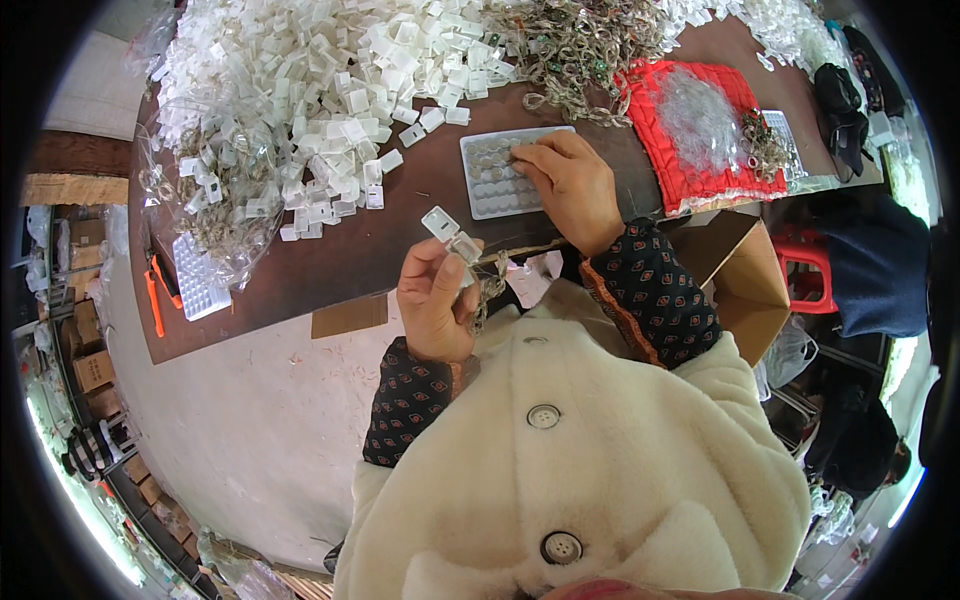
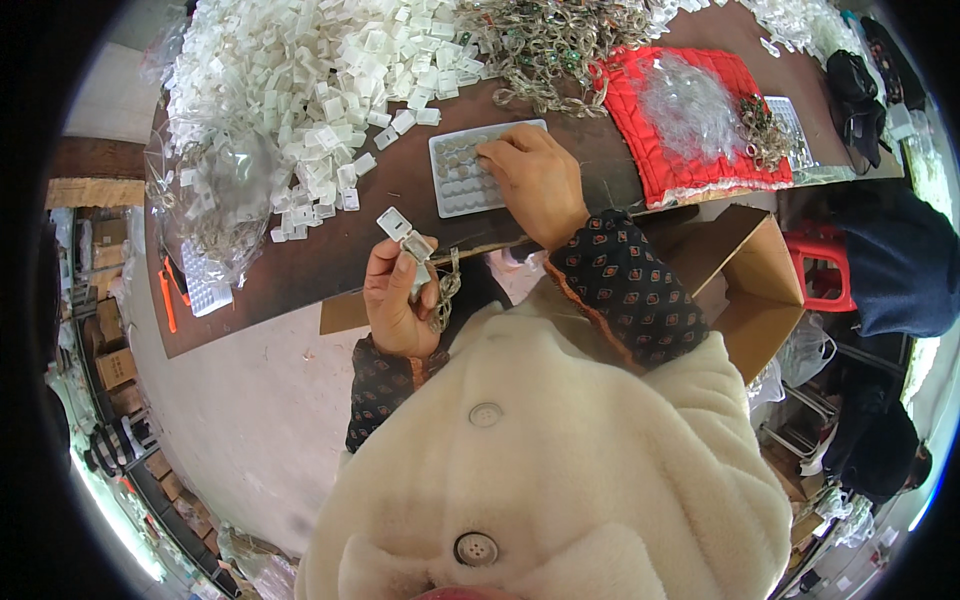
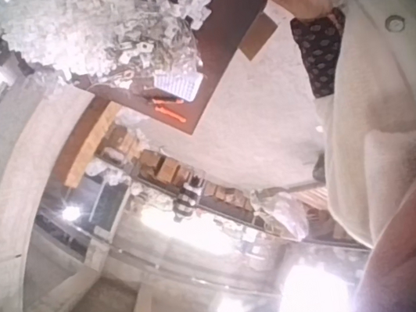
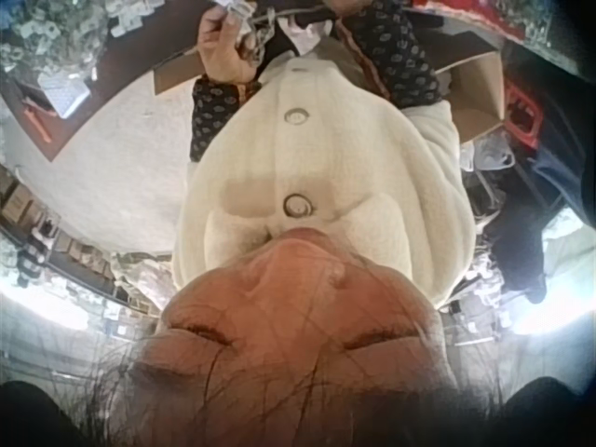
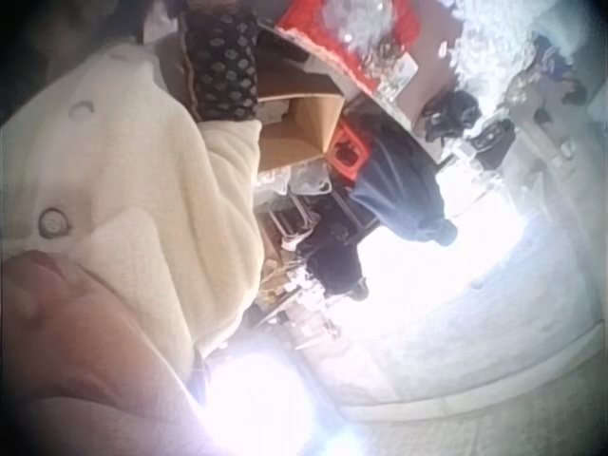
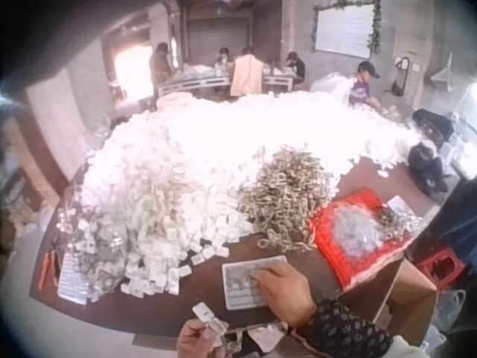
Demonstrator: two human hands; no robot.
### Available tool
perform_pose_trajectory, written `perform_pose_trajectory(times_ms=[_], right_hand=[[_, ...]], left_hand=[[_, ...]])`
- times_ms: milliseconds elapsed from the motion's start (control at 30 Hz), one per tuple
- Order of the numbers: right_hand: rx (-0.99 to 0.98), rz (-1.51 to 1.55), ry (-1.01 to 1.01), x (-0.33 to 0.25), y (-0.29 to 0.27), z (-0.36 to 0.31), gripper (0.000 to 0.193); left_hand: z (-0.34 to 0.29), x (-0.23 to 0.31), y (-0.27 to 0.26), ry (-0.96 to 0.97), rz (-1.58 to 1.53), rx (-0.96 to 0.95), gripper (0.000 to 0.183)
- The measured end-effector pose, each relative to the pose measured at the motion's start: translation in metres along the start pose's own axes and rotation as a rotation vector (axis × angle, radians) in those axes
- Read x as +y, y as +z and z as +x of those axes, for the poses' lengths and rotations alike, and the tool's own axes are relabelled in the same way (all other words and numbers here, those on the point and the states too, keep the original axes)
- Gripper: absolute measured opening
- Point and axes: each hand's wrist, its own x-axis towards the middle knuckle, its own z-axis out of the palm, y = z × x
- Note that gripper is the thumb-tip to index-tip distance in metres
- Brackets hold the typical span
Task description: The person assembles small electronic components by inserting metal pieces into white plastic housings and testing them with a light source. They repeatedly pick components from a tray, insert parts, and place finished units on the table.
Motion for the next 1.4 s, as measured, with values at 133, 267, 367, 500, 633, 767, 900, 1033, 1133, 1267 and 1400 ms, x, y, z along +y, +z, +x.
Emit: perform_pose_trajectory(times_ms=[133,267,367,500,633,767,900,1033,1133,1267,1400], right_hand=[[-0.014,0.000,-0.061,0.000,0.004,0.003,0.013],[-0.095,0.002,-0.064,-0.002,0.002,0.005,0.024],[-0.173,0.094,-0.044,-0.005,0.001,0.005,0.023],[-0.212,0.056,-0.148,-0.009,0.000,0.004,0.019],[-0.243,-0.043,-0.202,-0.011,-0.001,0.006,0.027],[-0.216,0.098,-0.147,-0.027,-0.013,0.013,0.027],[-0.094,0.346,-0.184,-0.061,-0.040,0.006,0.026],[-0.110,0.291,-0.310,-0.081,-0.052,0.005,0.029],[-0.098,0.262,-0.316,-0.085,-0.051,0.006,0.032],[-0.008,0.241,-0.374,-0.082,-0.047,0.007,0.034],[-0.011,0.202,-0.429,-0.081,-0.041,0.005,0.035]], left_hand=[[0.002,-0.001,-0.001,-0.009,-0.013,0.007,0.017],[0.004,0.000,-0.002,-0.004,-0.033,-0.003,0.017],[0.004,0.001,-0.003,0.004,-0.038,-0.001,0.017],[0.005,0.003,-0.002,-0.008,-0.033,0.000,0.018],[0.005,0.007,-0.002,0.003,-0.052,-0.027,0.020],[0.006,0.009,0.002,0.021,-0.009,-0.037,0.021],[0.004,0.004,0.010,0.076,0.040,0.002,0.021],[0.003,0.004,0.017,0.063,0.052,0.045,0.021],[0.002,0.007,0.018,0.041,0.029,0.046,0.020],[0.000,0.009,0.018,-0.022,-0.048,-0.019,0.020],[0.000,0.007,0.016,-0.080,-0.028,0.037,0.020]])
